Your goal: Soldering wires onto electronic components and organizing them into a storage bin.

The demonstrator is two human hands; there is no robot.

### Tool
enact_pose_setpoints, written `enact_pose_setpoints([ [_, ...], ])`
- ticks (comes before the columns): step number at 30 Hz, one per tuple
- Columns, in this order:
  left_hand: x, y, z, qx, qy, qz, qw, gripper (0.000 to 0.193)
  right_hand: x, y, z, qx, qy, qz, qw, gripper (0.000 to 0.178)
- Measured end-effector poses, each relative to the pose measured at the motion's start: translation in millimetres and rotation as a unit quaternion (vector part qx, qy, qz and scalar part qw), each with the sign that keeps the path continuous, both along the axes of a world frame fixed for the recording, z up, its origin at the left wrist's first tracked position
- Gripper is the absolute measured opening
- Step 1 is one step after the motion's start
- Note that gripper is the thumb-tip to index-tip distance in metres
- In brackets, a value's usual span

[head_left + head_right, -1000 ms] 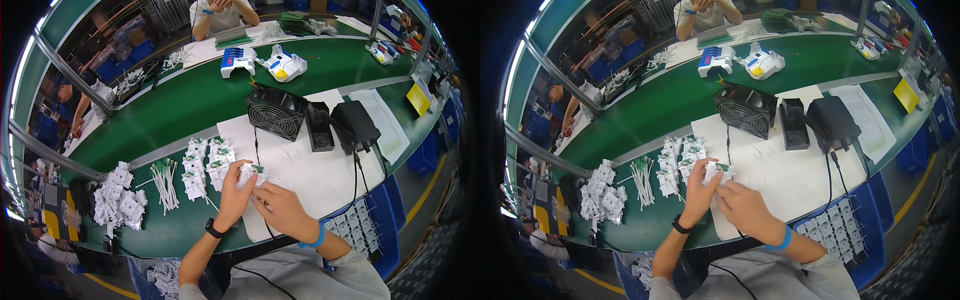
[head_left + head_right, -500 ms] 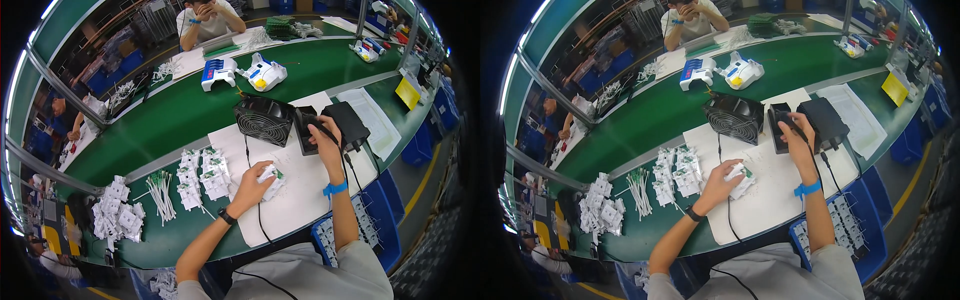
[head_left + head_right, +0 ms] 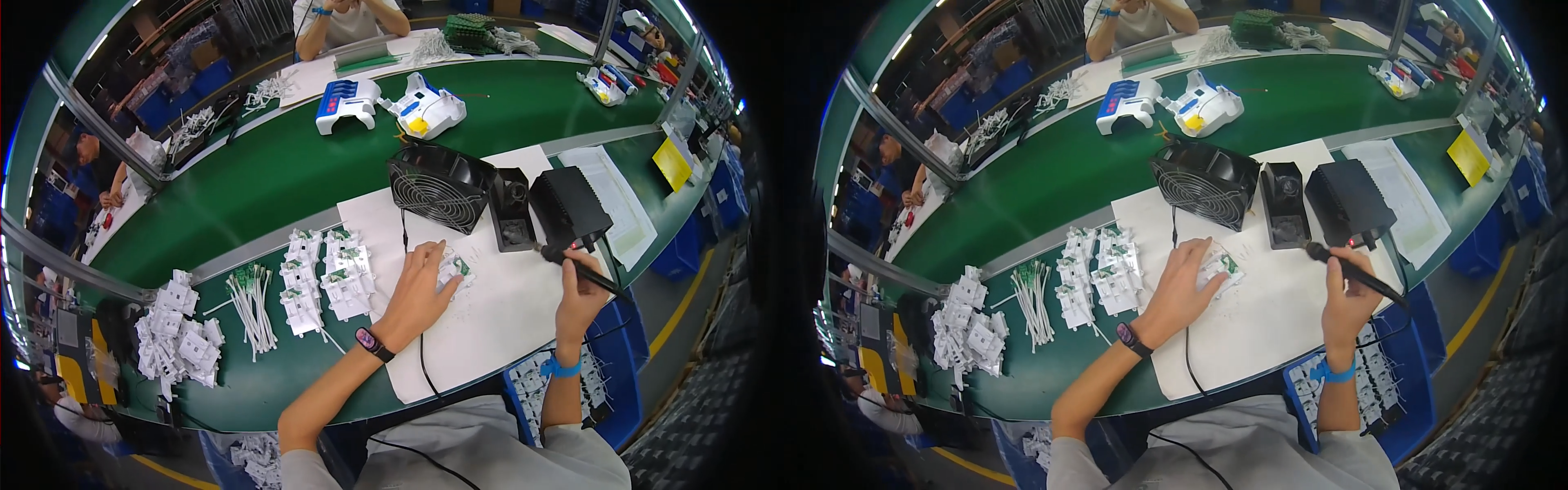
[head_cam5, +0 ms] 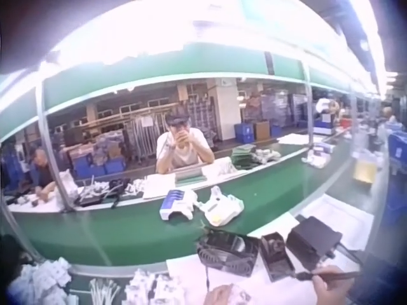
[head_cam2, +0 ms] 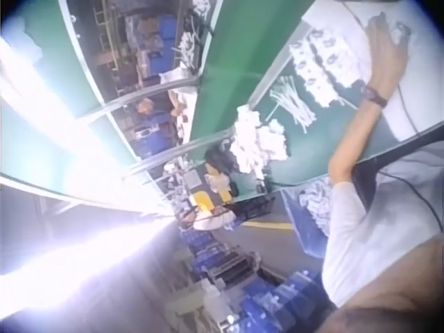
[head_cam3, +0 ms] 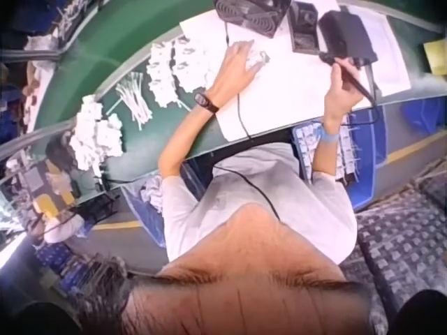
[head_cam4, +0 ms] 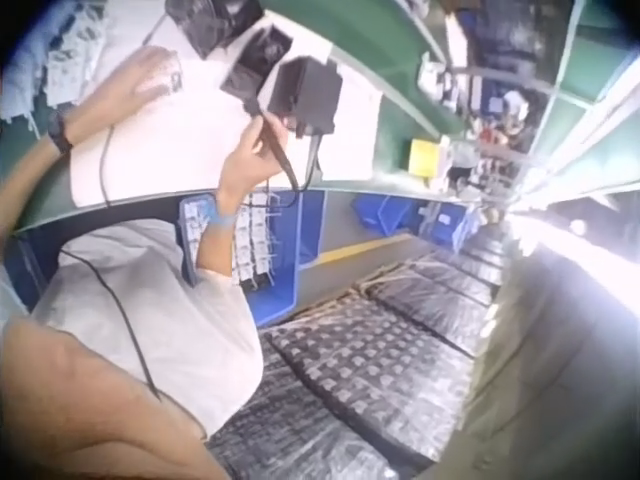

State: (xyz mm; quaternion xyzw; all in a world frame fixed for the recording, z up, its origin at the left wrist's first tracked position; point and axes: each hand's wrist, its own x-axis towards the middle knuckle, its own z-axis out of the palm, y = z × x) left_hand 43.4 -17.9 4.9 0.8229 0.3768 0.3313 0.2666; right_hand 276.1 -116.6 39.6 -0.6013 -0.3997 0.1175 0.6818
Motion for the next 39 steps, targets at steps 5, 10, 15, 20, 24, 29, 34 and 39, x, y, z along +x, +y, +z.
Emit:
enact_pose_setpoints([
  [5, -4.2, -14.9, 4.3, 0.018, 0.091, -0.007, 0.996, 0.061, -4.0, 4.4, -38.5, -0.027, -0.015, 0.029, 0.999, 0.003],
  [10, -25.1, -8.2, 4.0, 0.033, 0.113, -0.065, 0.991, 0.058, -12.1, 20.4, -54.9, 0.006, 0.031, 0.070, 0.997, 0.006],
  [15, -30.8, -11.8, -2.7, 0.092, 0.138, -0.082, 0.983, 0.051, -22.3, 16.6, -62.4, 0.023, 0.018, 0.102, 0.994, 0.007],
  [20, -30.8, -6.3, -0.2, 0.105, 0.151, -0.094, 0.978, 0.052, -21.4, 22.6, -63.9, 0.009, 0.016, 0.112, 0.994, 0.006],
  [24, -32.5, -1.9, 0.8, 0.109, 0.158, -0.106, 0.976, 0.053, -21.5, 21.8, -64.9, -0.022, 0.021, 0.113, 0.993, 0.004],
  [29, -33.5, -0.9, 0.4, 0.098, 0.159, -0.110, 0.976, 0.048, -23.6, 22.3, -64.2, -0.011, 0.007, 0.106, 0.994, 0.005],
  [34, -33.9, -0.6, -3.1, 0.107, 0.152, -0.107, 0.977, 0.048, -27.6, 23.0, -61.1, -0.004, 0.010, 0.112, 0.994, 0.005],
  [39, -33.7, -0.1, -1.9, 0.109, 0.152, -0.104, 0.977, 0.051, -20.5, 19.5, -68.7, -0.014, -0.031, 0.121, 0.992, 0.007],
])
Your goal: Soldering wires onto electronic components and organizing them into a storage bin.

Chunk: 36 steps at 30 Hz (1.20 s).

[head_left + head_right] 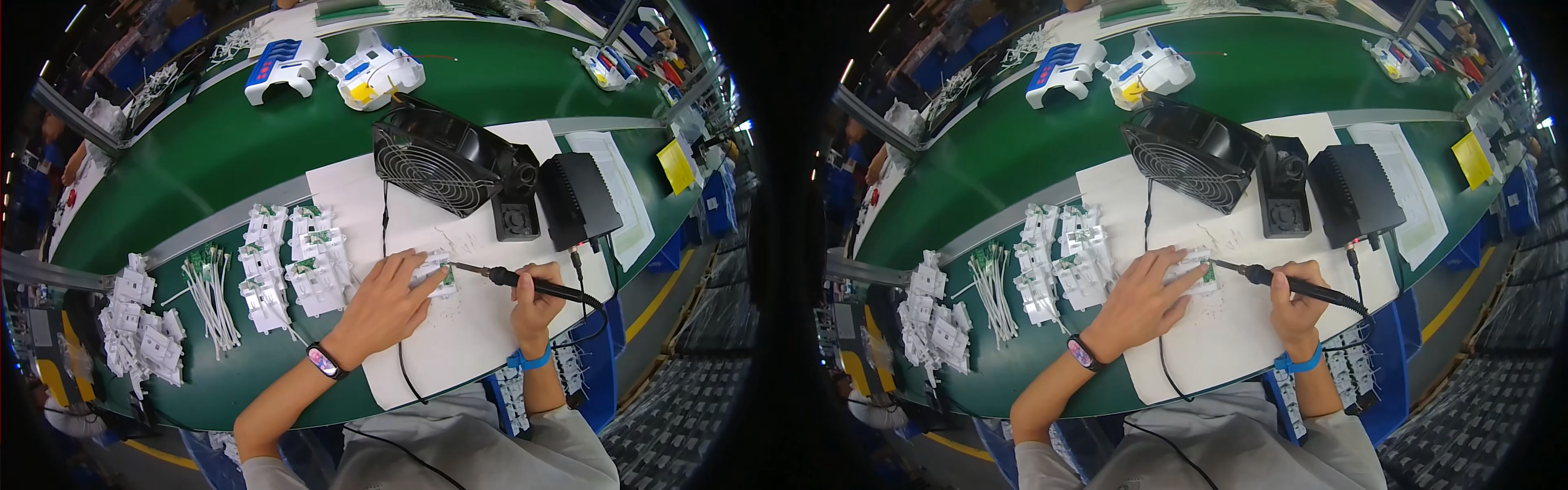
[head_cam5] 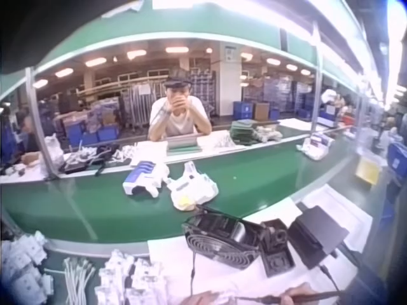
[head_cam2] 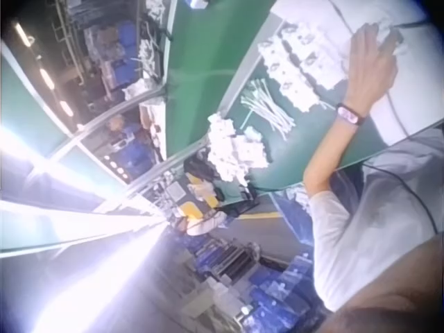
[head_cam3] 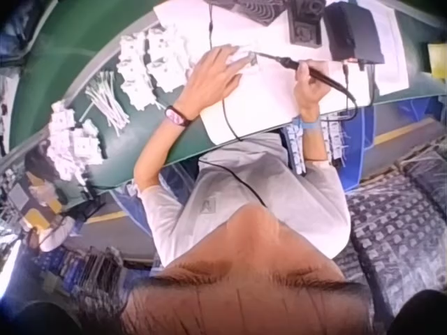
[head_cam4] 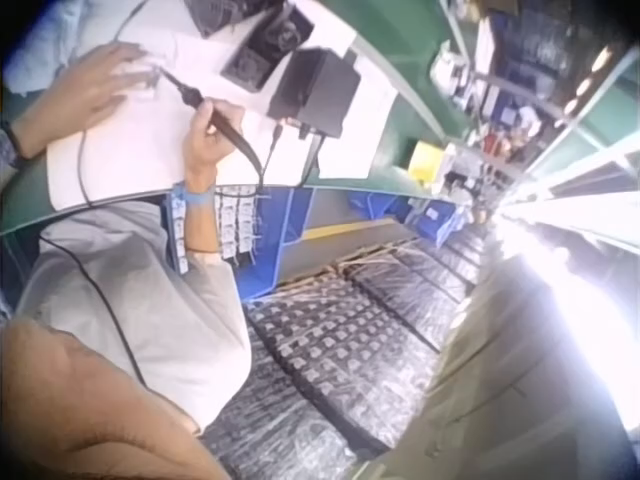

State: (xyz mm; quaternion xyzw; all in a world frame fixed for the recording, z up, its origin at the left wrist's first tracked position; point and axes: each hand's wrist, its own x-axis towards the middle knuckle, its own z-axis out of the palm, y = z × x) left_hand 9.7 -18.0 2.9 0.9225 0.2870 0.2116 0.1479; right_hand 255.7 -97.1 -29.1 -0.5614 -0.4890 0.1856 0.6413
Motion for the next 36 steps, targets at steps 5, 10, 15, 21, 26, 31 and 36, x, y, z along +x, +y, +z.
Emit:
enact_pose_setpoints([
  [5, -0.7, -1.1, 0.2, -0.008, 0.003, -0.001, 1.000, 0.051, 5.0, -4.7, -5.2, 0.009, -0.037, -0.004, 0.999, 0.008],
  [10, -7.8, 5.0, 0.0, -0.029, 0.007, -0.020, 0.999, 0.049, -1.5, 0.0, 2.3, 0.053, -0.006, -0.041, 0.998, 0.012],
  [15, -7.2, 9.0, 8.8, -0.113, -0.013, -0.021, 0.993, 0.048, 5.3, -8.2, -3.7, 0.044, 0.062, 0.015, 0.997, 0.009],
  [21, -4.9, 9.2, 11.8, -0.120, -0.016, -0.020, 0.992, 0.047, 3.5, -4.3, 3.9, 0.069, 0.040, 0.063, 0.995, 0.011],
  [26, -4.2, 10.1, 12.7, -0.123, -0.017, -0.020, 0.992, 0.047, 3.9, -2.8, 8.5, 0.045, 0.019, 0.096, 0.994, 0.013],
  [31, -5.1, 10.1, 13.2, -0.119, -0.016, -0.018, 0.993, 0.047, 5.1, -3.6, 7.4, 0.039, -0.001, 0.081, 0.996, 0.015],
  [36, -7.4, 11.3, 10.7, -0.109, -0.016, -0.028, 0.993, 0.044, 8.5, -8.1, 3.8, 0.051, 0.001, 0.007, 0.999, 0.010],
])
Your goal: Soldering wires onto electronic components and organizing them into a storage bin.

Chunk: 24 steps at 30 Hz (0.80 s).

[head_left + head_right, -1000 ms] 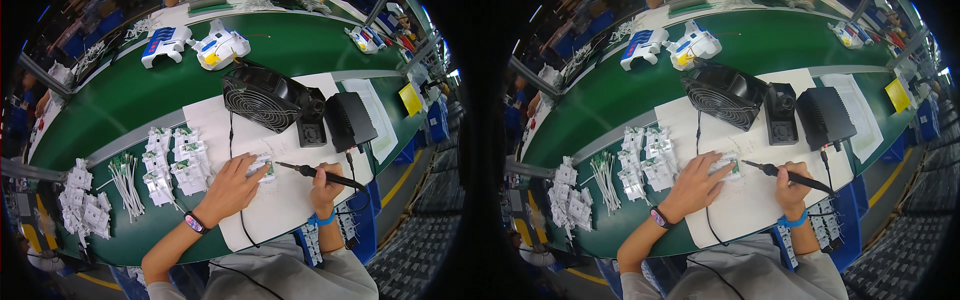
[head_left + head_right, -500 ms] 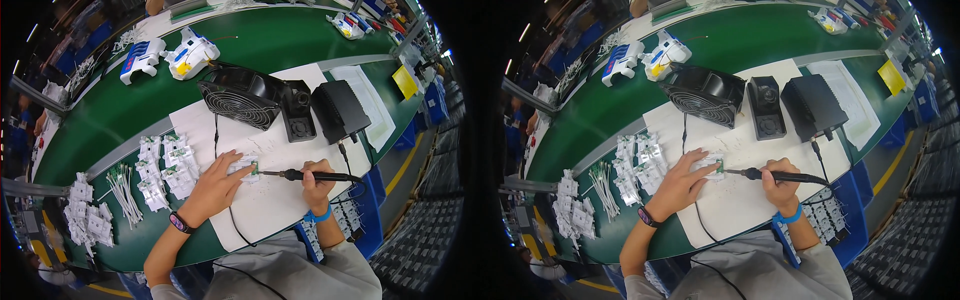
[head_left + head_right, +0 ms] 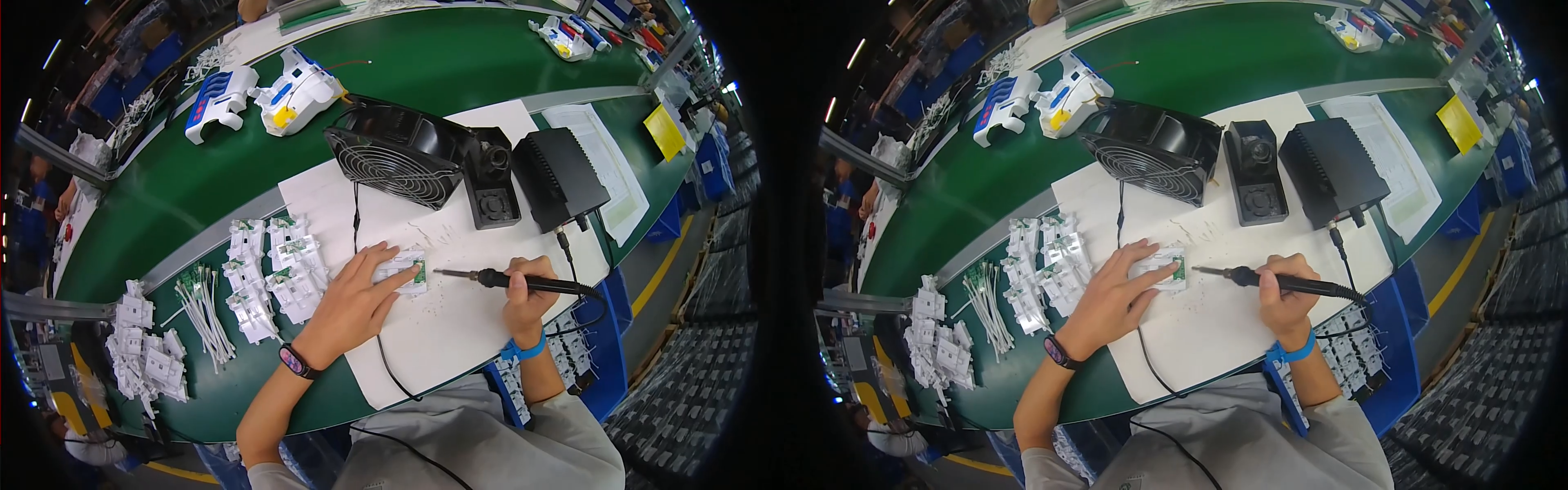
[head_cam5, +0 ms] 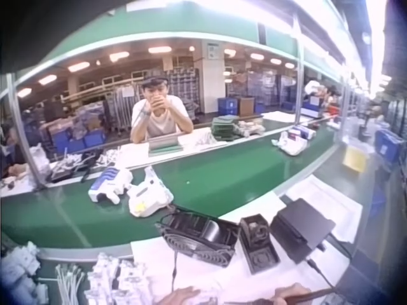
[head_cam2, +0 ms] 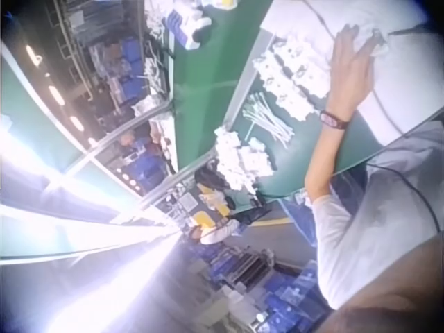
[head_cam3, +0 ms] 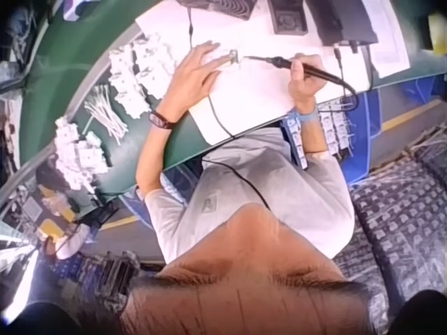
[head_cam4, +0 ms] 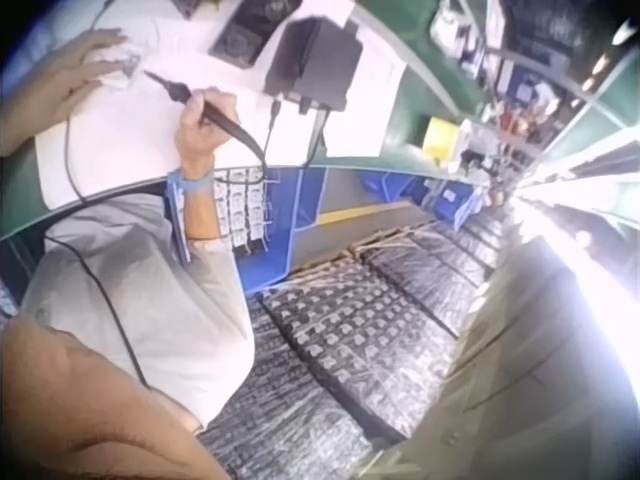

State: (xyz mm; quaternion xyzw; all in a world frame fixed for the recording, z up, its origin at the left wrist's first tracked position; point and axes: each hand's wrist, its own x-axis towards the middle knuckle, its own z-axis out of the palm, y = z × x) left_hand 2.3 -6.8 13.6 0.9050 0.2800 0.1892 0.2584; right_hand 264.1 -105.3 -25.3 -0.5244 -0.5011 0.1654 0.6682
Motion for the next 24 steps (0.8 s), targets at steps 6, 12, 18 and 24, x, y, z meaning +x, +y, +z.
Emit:
enact_pose_setpoints([
  [6, 7.7, -7.9, -7.4, 0.064, -0.014, 0.046, 0.997, 0.042, -4.9, 0.0, 5.0, -0.003, 0.020, -0.055, 0.998, 0.006],
  [12, 17.2, -9.6, -19.2, 0.043, -0.020, 0.115, 0.992, 0.036, -6.0, 3.5, 2.7, 0.025, 0.031, -0.054, 0.998, 0.009],
  [18, 37.4, -36.7, -9.3, 0.060, -0.020, 0.129, 0.990, 0.048, -10.2, 3.0, 5.5, 0.030, 0.077, 0.002, 0.997, 0.021],
  [24, 35.9, -46.3, -23.4, 0.074, -0.051, 0.136, 0.987, 0.044, -12.0, 5.2, 2.4, 0.002, -0.002, 0.014, 1.000, 0.021],
])
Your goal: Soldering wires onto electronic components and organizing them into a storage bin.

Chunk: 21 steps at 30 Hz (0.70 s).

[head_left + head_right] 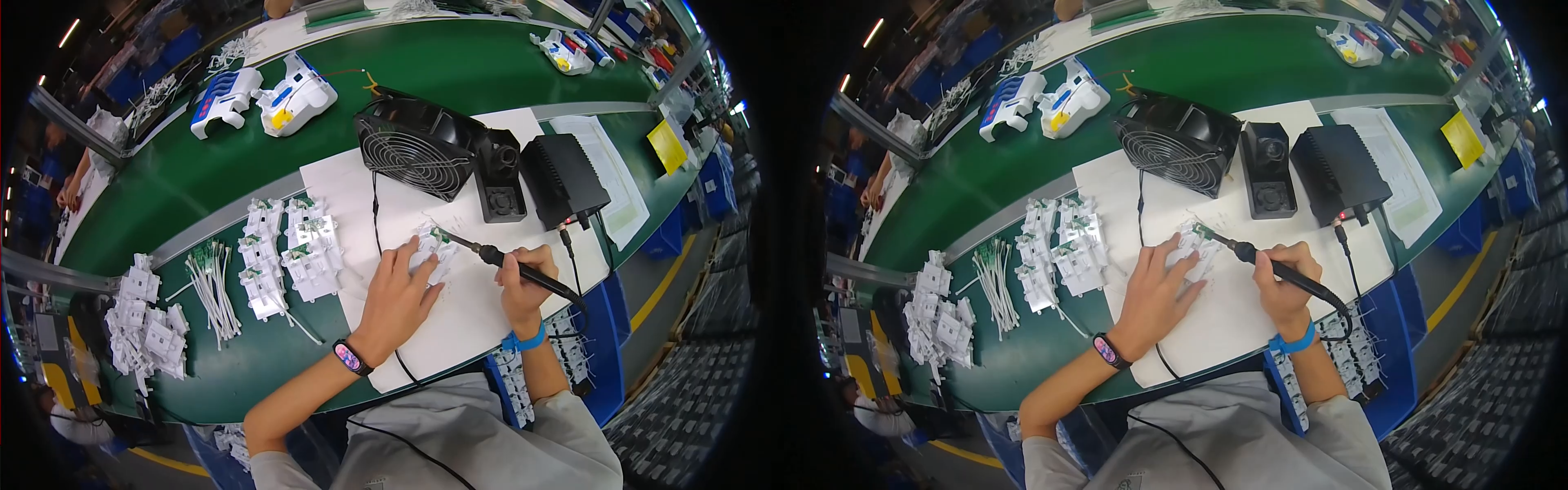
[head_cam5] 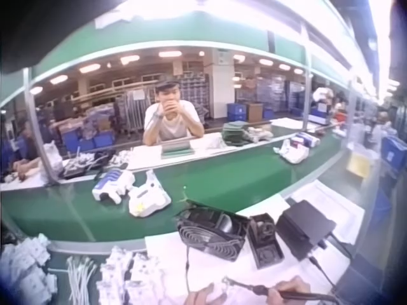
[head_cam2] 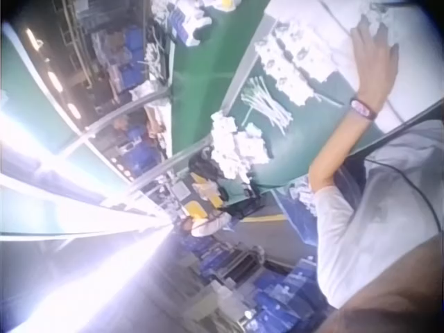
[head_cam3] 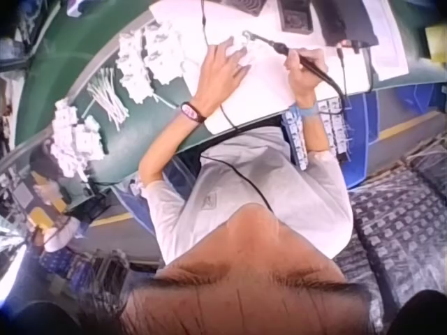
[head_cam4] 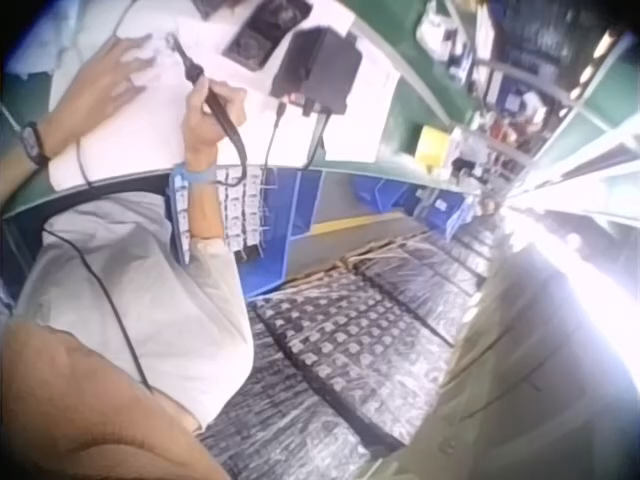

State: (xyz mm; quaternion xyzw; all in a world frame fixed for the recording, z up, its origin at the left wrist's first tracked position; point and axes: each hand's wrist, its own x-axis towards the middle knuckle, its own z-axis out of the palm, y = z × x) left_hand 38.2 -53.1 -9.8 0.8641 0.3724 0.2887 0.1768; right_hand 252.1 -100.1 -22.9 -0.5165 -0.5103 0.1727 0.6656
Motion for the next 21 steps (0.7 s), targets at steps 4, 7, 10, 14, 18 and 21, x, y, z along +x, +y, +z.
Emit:
enact_pose_setpoints([
  [4, 0.4, -0.5, -2.1, 0.014, -0.026, 0.010, 1.000, 0.042, 3.0, 4.1, -2.5, -0.020, -0.056, 0.014, 0.998, 0.022],
  [7, -0.1, -0.2, -4.9, 0.019, -0.035, 0.011, 0.999, 0.042, -0.2, 7.3, -1.8, -0.023, -0.058, 0.026, 0.998, 0.020],
  [10, 1.1, 0.2, -7.4, 0.021, -0.035, 0.011, 0.999, 0.042, -1.9, 8.9, -0.3, -0.039, -0.050, 0.034, 0.997, 0.019],
  [14, 0.9, 0.0, -7.3, 0.026, -0.032, 0.011, 0.999, 0.043, -1.3, 8.6, -0.4, -0.055, -0.065, 0.029, 0.996, 0.019],
  [18, 0.7, 0.2, -7.1, 0.028, -0.027, 0.014, 0.999, 0.043, -0.9, 7.6, 4.1, -0.040, -0.162, 0.039, 0.985, 0.022],
  [21, 1.1, 0.2, -8.3, 0.026, -0.025, 0.014, 0.999, 0.043, -0.3, 4.0, -0.2, -0.060, -0.095, 0.026, 0.993, 0.019],
])
